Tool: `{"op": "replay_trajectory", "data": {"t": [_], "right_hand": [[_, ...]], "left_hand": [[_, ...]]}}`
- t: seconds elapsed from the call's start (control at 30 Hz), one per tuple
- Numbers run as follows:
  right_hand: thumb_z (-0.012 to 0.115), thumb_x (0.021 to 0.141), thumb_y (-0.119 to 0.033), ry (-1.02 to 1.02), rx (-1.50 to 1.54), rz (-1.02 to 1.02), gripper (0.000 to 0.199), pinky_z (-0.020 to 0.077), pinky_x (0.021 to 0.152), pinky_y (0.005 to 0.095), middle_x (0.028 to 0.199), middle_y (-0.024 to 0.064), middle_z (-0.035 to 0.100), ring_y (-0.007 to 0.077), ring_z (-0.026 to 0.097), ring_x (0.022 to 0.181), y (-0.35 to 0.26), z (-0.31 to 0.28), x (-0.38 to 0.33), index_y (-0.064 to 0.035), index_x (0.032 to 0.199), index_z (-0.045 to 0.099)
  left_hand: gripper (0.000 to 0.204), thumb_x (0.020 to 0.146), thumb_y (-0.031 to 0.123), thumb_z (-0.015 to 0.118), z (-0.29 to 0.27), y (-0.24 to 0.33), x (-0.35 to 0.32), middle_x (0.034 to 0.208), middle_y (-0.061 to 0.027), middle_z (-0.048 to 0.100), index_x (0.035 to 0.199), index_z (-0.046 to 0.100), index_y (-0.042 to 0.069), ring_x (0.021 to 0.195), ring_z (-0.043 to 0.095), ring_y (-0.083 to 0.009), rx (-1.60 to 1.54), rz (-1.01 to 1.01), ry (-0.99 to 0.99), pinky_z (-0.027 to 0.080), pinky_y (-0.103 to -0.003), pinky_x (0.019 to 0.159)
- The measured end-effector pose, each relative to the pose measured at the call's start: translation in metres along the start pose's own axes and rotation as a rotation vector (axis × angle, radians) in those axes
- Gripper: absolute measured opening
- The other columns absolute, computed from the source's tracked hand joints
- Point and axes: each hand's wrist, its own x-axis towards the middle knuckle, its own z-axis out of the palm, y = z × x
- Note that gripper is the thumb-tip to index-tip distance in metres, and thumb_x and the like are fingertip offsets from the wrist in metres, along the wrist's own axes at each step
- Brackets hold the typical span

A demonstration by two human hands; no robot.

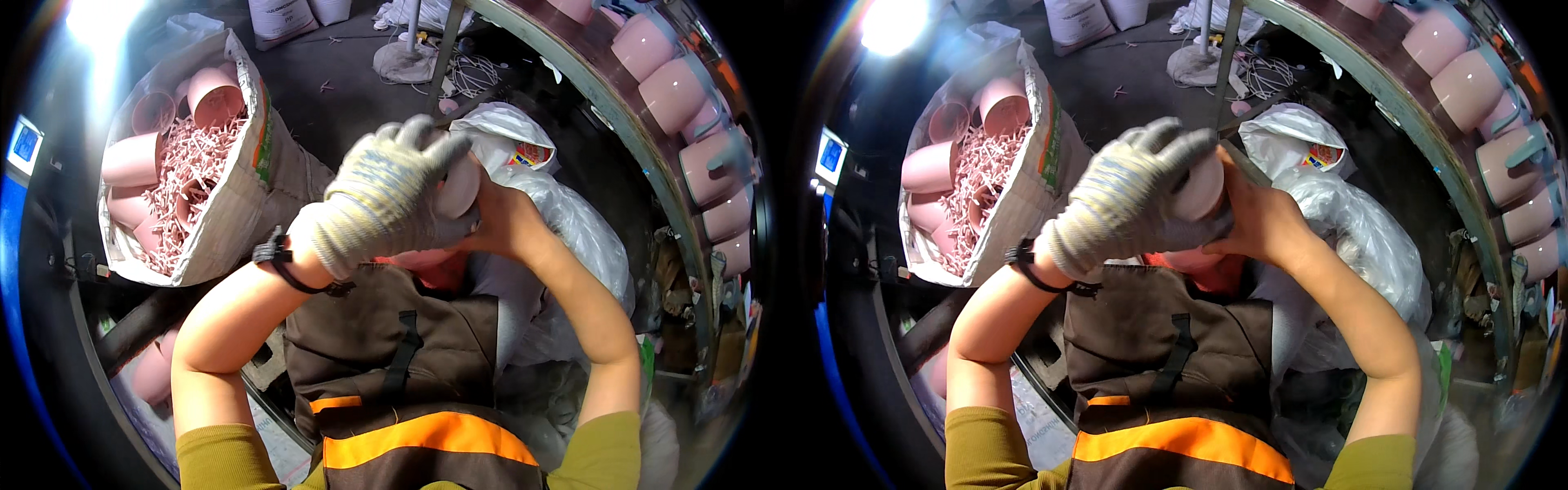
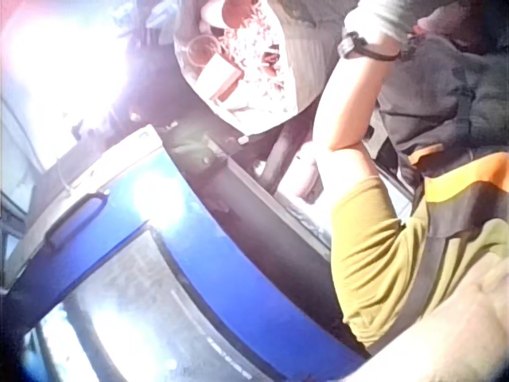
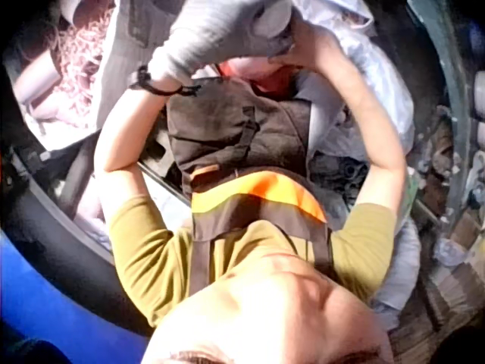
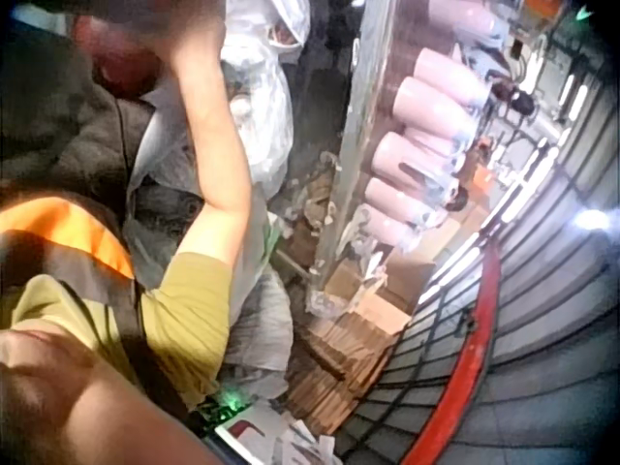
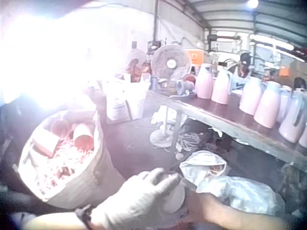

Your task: The person assembles pink water pitchers by inserting inner liners and attaching light blue lids and handles.

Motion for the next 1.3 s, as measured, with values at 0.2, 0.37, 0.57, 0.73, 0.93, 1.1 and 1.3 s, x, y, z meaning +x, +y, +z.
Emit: {"op": "replay_trajectory", "data": {"t": [0.2,0.37,0.57,0.73,0.93,1.1,1.3], "right_hand": [[0.076,0.078,-0.028,0.096,0.254,-0.046,0.078,0.0523,0.076,0.0458,0.095,0.024,0.067,0.0436,0.064,0.088,0.046,0.009,-0.033,-0.0083,0.14,0.033],[0.059,0.094,-0.031,0.049,0.126,0.2,0.037,0.0502,0.072,0.0496,0.087,0.025,0.066,0.0445,0.064,0.086,0.032,0.013,-0.044,-0.0058,0.117,0.045],[0.057,0.094,-0.031,0.048,-0.027,0.221,0.043,0.0474,0.074,0.0544,0.093,0.0293,0.065,0.0477,0.061,0.09,0.047,0.017,-0.044,-0.0046,0.122,0.039],[0.058,0.094,-0.032,0.093,0.045,0.207,0.043,0.0484,0.073,0.0527,0.091,0.0287,0.065,0.0466,0.062,0.089,0.046,0.027,-0.051,-0.003,0.12,0.041],[0.06,0.091,-0.022,0.077,0.044,0.226,0.034,0.0487,0.075,0.0488,0.09,0.0242,0.066,0.0448,0.063,0.091,0.038,0.016,-0.036,-0.008,0.118,0.045],[0.058,0.093,-0.028,-0.012,0.004,0.249,0.044,0.0484,0.076,0.0522,0.095,0.0279,0.065,0.046,0.062,0.092,0.043,0.02,-0.045,-0.0054,0.126,0.038],[0.057,0.094,-0.027,-0.011,-0.092,0.295,0.042,0.0481,0.075,0.053,0.09,0.027,0.065,0.0464,0.062,0.09,0.036,0.025,-0.044,-0.0061,0.125,0.038]], "left_hand": [[0.073,0.069,0.054,0.075,0.006,0.0,0.003,0.12,-0.025,0.056,0.125,0.057,0.01,0.105,0.057,-0.0439,0.012,0.026,-0.068,0.048,-0.048,0.09],[0.071,0.067,0.05,0.076,0.003,-0.008,0.0,0.117,-0.0221,0.057,0.124,0.058,0.011,0.104,0.059,-0.0405,-0.007,0.03,-0.068,0.05,-0.046,0.088],[0.047,0.072,0.045,0.071,-0.072,0.027,0.066,0.08,-0.0143,0.064,0.101,0.064,0.009,0.077,0.067,-0.0325,0.167,0.26,0.126,0.055,-0.043,0.07],[0.052,0.071,0.045,0.072,-0.046,0.038,0.051,0.091,-0.0174,0.063,0.11,0.063,0.011,0.085,0.063,-0.0329,0.139,0.291,0.234,0.052,-0.043,0.073],[0.074,0.069,0.051,0.072,0.02,0.005,0.004,0.122,-0.0246,0.052,0.133,0.053,0.019,0.113,0.052,-0.0408,0.165,0.073,-0.021,0.045,-0.048,0.094],[0.074,0.07,0.049,0.073,0.0,0.015,0.025,0.119,-0.019,0.056,0.134,0.049,0.02,0.105,0.057,-0.041,0.189,0.011,-0.17,0.05,-0.047,0.089],[0.071,0.069,0.049,0.075,-0.035,0.039,0.036,0.117,-0.0218,0.056,0.127,0.054,0.015,0.104,0.056,-0.0433,0.101,0.167,0.223,0.05,-0.049,0.085]]}}
